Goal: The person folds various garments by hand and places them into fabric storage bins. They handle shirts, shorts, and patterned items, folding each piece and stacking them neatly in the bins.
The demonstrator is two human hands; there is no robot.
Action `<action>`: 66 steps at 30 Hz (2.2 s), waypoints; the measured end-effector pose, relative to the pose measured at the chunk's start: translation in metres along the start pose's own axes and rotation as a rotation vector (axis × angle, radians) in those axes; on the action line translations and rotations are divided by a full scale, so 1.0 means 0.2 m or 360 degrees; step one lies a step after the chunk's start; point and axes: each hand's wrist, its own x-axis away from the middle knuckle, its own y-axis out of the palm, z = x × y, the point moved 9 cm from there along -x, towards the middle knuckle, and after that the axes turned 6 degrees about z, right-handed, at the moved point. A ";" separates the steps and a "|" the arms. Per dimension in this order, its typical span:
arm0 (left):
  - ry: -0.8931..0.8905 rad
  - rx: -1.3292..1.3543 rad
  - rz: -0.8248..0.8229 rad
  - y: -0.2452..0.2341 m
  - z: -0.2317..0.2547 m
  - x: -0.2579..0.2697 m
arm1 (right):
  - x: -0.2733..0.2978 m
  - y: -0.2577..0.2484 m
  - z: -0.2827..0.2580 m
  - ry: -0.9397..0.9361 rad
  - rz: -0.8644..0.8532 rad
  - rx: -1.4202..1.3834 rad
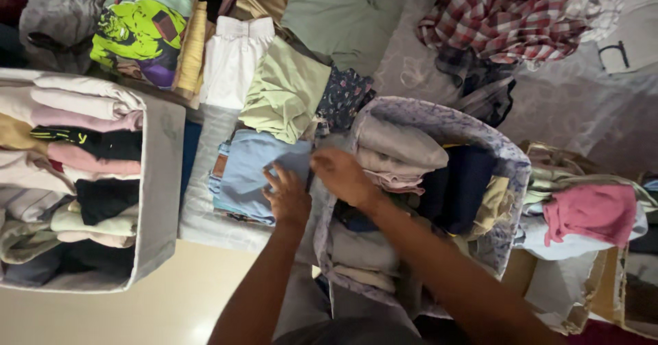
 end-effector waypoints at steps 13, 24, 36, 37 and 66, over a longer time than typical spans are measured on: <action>-0.0112 0.1248 0.0221 -1.12 -0.48 0.25 | 0.18 0.66 -0.23 0.1227 -0.0197 -0.1242; 0.0723 0.1757 0.1057 -1.83 -0.09 0.25 | 0.21 -0.82 -0.49 0.0665 0.0141 -0.1082; 0.1232 0.0837 0.0274 -0.84 1.31 -0.27 | 0.19 -0.96 -0.35 -0.0324 0.0347 0.1493; 0.1214 0.0779 0.0260 -0.77 1.31 -0.27 | 0.20 -0.94 -0.32 -0.0311 0.0243 0.1527; 0.1209 0.0475 -0.0533 -0.44 1.26 -0.12 | -0.33 -0.75 0.43 0.0907 -0.0832 0.1297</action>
